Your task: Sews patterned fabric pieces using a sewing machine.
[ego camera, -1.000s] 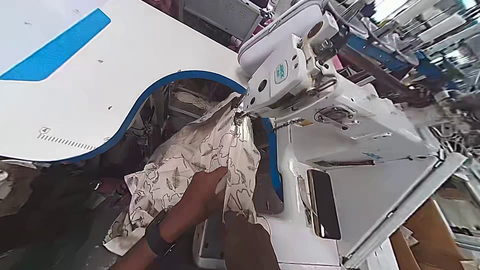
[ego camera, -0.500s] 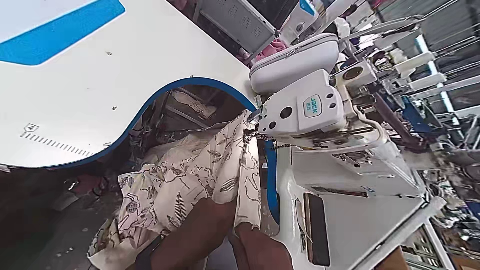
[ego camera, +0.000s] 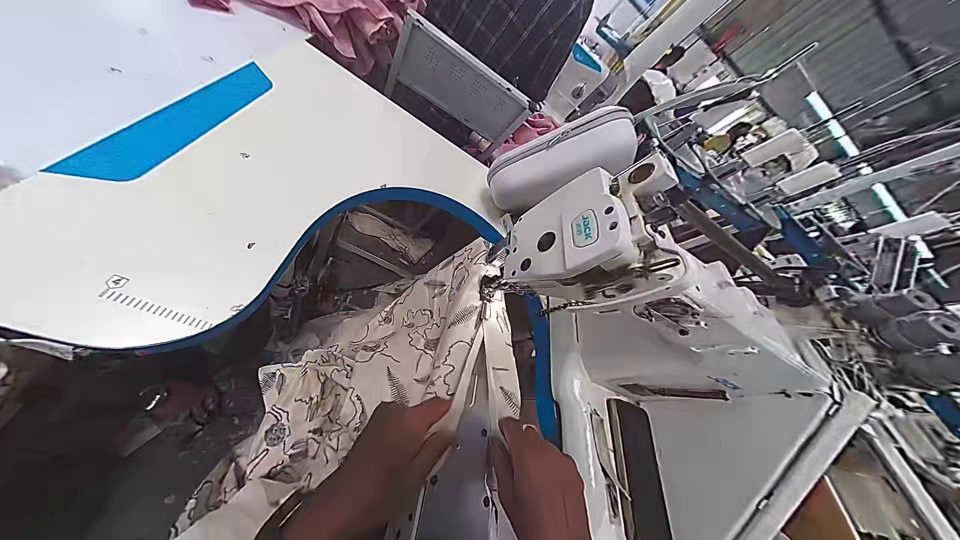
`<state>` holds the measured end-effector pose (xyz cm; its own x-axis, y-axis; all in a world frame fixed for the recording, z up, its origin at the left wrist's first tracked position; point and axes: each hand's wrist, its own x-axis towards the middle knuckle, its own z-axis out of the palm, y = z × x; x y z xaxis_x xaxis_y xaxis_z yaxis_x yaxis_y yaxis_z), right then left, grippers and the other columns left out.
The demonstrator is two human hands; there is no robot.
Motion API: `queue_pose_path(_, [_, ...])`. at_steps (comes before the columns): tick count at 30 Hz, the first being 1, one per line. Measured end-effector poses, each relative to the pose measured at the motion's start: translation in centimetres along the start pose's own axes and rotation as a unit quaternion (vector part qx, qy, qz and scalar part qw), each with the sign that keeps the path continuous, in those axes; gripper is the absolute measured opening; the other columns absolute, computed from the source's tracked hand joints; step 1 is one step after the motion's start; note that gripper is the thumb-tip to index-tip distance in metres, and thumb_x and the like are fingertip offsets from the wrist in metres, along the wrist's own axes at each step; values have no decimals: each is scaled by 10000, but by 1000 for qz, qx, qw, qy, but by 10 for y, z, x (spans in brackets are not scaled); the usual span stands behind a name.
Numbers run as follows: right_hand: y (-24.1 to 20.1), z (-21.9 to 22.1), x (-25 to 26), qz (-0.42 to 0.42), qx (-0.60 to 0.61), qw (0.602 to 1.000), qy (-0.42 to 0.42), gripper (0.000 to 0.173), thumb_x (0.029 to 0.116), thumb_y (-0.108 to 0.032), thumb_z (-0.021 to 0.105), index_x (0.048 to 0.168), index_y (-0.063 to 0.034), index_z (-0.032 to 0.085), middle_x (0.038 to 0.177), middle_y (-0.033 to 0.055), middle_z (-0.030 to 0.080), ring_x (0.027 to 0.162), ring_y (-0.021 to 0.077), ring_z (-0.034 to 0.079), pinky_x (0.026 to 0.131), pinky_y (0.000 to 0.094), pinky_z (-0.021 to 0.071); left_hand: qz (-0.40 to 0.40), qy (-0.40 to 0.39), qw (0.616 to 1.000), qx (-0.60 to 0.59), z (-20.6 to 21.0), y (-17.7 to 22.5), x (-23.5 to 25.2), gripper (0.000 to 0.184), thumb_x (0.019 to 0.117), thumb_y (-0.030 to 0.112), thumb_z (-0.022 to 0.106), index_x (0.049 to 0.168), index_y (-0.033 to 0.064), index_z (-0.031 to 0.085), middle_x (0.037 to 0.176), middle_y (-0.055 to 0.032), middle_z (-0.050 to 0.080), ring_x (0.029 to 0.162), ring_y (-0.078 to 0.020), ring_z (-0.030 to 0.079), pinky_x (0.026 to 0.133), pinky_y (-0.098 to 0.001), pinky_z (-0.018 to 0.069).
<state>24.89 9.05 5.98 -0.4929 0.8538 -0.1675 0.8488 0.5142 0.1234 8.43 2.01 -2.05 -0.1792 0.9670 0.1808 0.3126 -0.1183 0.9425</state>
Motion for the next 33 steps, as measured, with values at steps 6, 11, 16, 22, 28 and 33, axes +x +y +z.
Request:
queue_pose_path(6, [103,53,47,-112,405,887,-191,125,940,-190,689,884,-79,696,726,-51,658,618,36,607,616,247,536,30,30,999,10,-7,-6,-23,269,1014,280,571,957,64,720,621,-18,608,514,-72,542,499,-249,452])
queue_pose_path(11, [65,-43,-34,-281,174,944,7,194,931,-117,626,776,-13,680,584,67,606,504,175,619,468,329,492,45,37,998,11,17,7,-26,312,990,217,592,1149,-6,741,647,-85,658,499,-141,570,500,-297,479])
queue_pose_path(16, [-39,-30,-79,-217,-101,967,89,154,853,-34,623,897,45,747,629,113,655,528,250,651,447,353,477,66,44,995,66,35,8,-28,198,923,157,557,838,69,713,575,-45,600,501,-167,603,468,-353,463])
queue_pose_path(22, [-37,-28,-45,-216,-99,968,77,108,840,-22,626,790,-55,716,661,85,676,550,210,663,446,305,461,15,-7,998,-65,23,-6,3,207,946,149,555,830,65,703,617,-24,604,540,-109,570,511,-312,450])
queue_pose_path(28, [-23,-34,-29,-192,-17,981,15,200,915,-161,633,759,-65,713,640,90,657,628,268,686,503,372,505,4,-8,997,-76,20,-9,20,238,959,180,556,1014,44,744,660,-39,637,535,-121,564,514,-313,454])
queue_pose_path(33, [-14,-35,-18,-188,19,982,6,251,917,-190,636,701,-82,704,619,64,638,691,286,647,585,399,463,-4,3,998,-61,19,-5,19,227,951,243,590,1010,76,731,610,-14,590,493,-97,528,464,-270,430])
